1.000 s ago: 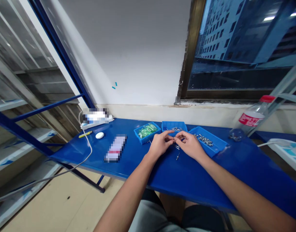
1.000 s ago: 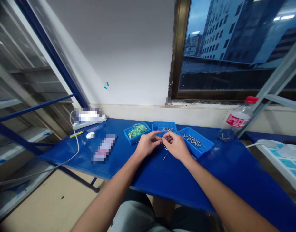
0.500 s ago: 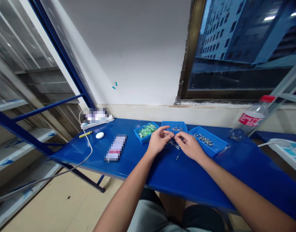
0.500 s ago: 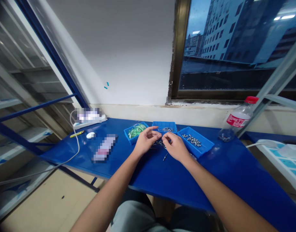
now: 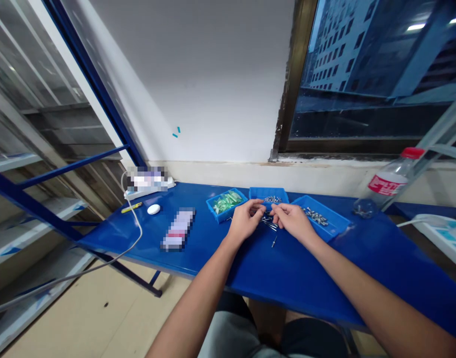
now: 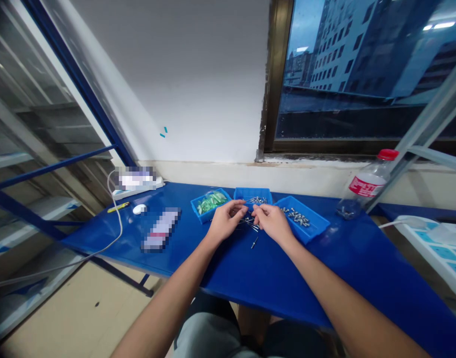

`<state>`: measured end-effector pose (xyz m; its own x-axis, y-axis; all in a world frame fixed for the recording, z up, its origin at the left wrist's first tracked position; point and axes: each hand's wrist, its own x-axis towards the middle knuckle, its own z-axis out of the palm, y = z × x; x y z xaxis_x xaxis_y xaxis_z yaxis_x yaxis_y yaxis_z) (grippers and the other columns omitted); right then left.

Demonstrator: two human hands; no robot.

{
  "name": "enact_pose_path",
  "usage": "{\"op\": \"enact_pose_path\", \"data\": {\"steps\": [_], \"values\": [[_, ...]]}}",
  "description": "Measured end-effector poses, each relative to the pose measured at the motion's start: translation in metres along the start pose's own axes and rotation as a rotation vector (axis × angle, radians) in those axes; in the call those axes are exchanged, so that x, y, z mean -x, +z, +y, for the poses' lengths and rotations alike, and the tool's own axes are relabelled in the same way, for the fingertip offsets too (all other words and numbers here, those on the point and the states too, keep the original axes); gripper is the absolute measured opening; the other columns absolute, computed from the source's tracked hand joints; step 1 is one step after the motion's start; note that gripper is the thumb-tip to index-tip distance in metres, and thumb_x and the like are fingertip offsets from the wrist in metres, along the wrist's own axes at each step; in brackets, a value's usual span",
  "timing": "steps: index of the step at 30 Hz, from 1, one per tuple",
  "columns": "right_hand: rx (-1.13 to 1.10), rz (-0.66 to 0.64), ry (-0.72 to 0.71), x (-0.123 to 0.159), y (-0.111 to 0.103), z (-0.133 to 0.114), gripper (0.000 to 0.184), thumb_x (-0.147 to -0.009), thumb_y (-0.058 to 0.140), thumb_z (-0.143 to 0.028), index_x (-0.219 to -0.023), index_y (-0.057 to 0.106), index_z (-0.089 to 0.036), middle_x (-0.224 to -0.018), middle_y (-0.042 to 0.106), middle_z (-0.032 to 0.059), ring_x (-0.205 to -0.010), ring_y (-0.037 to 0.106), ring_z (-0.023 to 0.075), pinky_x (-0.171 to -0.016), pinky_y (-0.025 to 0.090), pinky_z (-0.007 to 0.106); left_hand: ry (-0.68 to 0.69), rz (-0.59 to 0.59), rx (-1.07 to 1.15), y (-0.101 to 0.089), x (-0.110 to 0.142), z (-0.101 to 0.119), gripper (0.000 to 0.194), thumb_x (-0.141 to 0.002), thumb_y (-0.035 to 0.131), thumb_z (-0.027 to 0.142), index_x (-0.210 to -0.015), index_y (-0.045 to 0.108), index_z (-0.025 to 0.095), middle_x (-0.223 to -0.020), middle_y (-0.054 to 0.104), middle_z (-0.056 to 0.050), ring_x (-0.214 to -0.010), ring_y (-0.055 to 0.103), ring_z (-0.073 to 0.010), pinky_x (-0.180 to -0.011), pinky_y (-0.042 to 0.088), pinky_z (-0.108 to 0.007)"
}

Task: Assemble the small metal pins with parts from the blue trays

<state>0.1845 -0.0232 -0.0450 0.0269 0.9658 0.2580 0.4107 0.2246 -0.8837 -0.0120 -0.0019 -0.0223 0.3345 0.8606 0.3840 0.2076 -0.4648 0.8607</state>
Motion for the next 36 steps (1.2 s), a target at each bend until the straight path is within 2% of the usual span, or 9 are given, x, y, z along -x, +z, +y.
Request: {"op": "enact_pose_path", "data": {"steps": [3, 6, 9, 14, 18, 21, 29, 36], "values": [[0.288, -0.013, -0.165, 0.005, -0.001, -0.004, 0.038, -0.102, 0.053, -0.047, -0.078, 0.069, -0.024, -0.068, 0.071, 0.0012, -0.058, 0.064, 0.0191, -0.060, 0.050, 0.032, 0.006, 0.038, -0.058, -0.001, 0.001, 0.003, 0.028, -0.099, 0.066, 0.032, -0.120, 0.074, 0.017, -0.110, 0.080, -0.009, -0.092, 0.077, -0.0213, -0.086, 0.063, -0.033], [0.531, -0.030, -0.393, 0.013, 0.000, -0.005, 0.015, -0.098, 0.060, -0.032, -0.094, 0.073, -0.025, -0.094, 0.077, 0.0051, -0.088, 0.071, 0.0254, -0.080, 0.055, 0.037, 0.015, 0.053, -0.095, -0.001, 0.002, 0.006, 0.027, -0.100, 0.063, 0.034, -0.120, 0.074, 0.018, -0.109, 0.080, -0.008, -0.087, 0.076, -0.0205, -0.084, 0.063, -0.033], [0.635, -0.091, -0.492, 0.016, -0.001, -0.001, 0.015, -0.097, 0.062, -0.023, -0.107, 0.073, -0.025, -0.110, 0.076, 0.0085, -0.107, 0.068, 0.0298, -0.090, 0.056, 0.042, 0.045, 0.054, -0.156, 0.000, 0.004, 0.008, 0.027, -0.101, 0.061, 0.034, -0.118, 0.075, 0.019, -0.110, 0.080, -0.007, -0.090, 0.076, -0.0218, -0.087, 0.062, -0.034], [0.672, -0.153, -0.520, 0.014, -0.003, 0.007, 0.022, -0.098, 0.055, -0.013, -0.109, 0.071, -0.025, -0.110, 0.074, 0.0085, -0.105, 0.067, 0.0284, -0.092, 0.057, 0.044, 0.080, 0.014, -0.249, 0.001, 0.006, 0.008, 0.028, -0.103, 0.058, 0.036, -0.118, 0.076, 0.020, -0.118, 0.079, -0.009, -0.098, 0.076, -0.0237, -0.095, 0.060, -0.036], [0.677, -0.163, -0.526, 0.012, -0.002, 0.010, 0.026, -0.096, 0.052, -0.009, -0.108, 0.069, -0.024, -0.104, 0.073, 0.0081, -0.103, 0.066, 0.0279, -0.090, 0.058, 0.043, 0.100, -0.011, -0.263, 0.003, 0.006, 0.005, 0.028, -0.104, 0.057, 0.036, -0.119, 0.076, 0.021, -0.120, 0.079, -0.008, -0.102, 0.076, -0.0246, -0.095, 0.060, -0.036], [0.665, -0.148, -0.522, 0.011, -0.001, 0.011, 0.026, -0.095, 0.052, -0.008, -0.107, 0.069, -0.023, -0.102, 0.073, 0.0085, -0.102, 0.067, 0.0283, -0.090, 0.058, 0.044, 0.125, -0.019, -0.260, 0.003, 0.005, 0.005, 0.027, -0.103, 0.058, 0.034, -0.119, 0.076, 0.021, -0.118, 0.079, -0.007, -0.102, 0.075, -0.0241, -0.095, 0.060, -0.036], [0.532, -0.088, -0.518, 0.008, -0.001, 0.005, 0.033, -0.099, 0.049, -0.011, -0.121, 0.070, -0.025, -0.118, 0.074, 0.0100, -0.111, 0.068, 0.0285, -0.100, 0.057, 0.048, 0.179, 0.008, -0.328, 0.001, 0.005, 0.003, 0.026, -0.103, 0.057, 0.030, -0.118, 0.075, 0.020, -0.116, 0.078, -0.009, -0.100, 0.074, -0.0233, -0.095, 0.059, -0.036], [0.529, -0.047, -0.546, 0.008, -0.001, -0.002, 0.044, -0.095, 0.046, -0.005, -0.127, 0.068, -0.025, -0.119, 0.072, 0.0097, -0.115, 0.067, 0.0283, -0.102, 0.055, 0.045, 0.185, 0.000, -0.342, 0.001, 0.002, -0.001, 0.025, -0.101, 0.059, 0.029, -0.118, 0.075, 0.019, -0.112, 0.078, -0.010, -0.099, 0.073, -0.0230, -0.090, 0.060, -0.034]]}}
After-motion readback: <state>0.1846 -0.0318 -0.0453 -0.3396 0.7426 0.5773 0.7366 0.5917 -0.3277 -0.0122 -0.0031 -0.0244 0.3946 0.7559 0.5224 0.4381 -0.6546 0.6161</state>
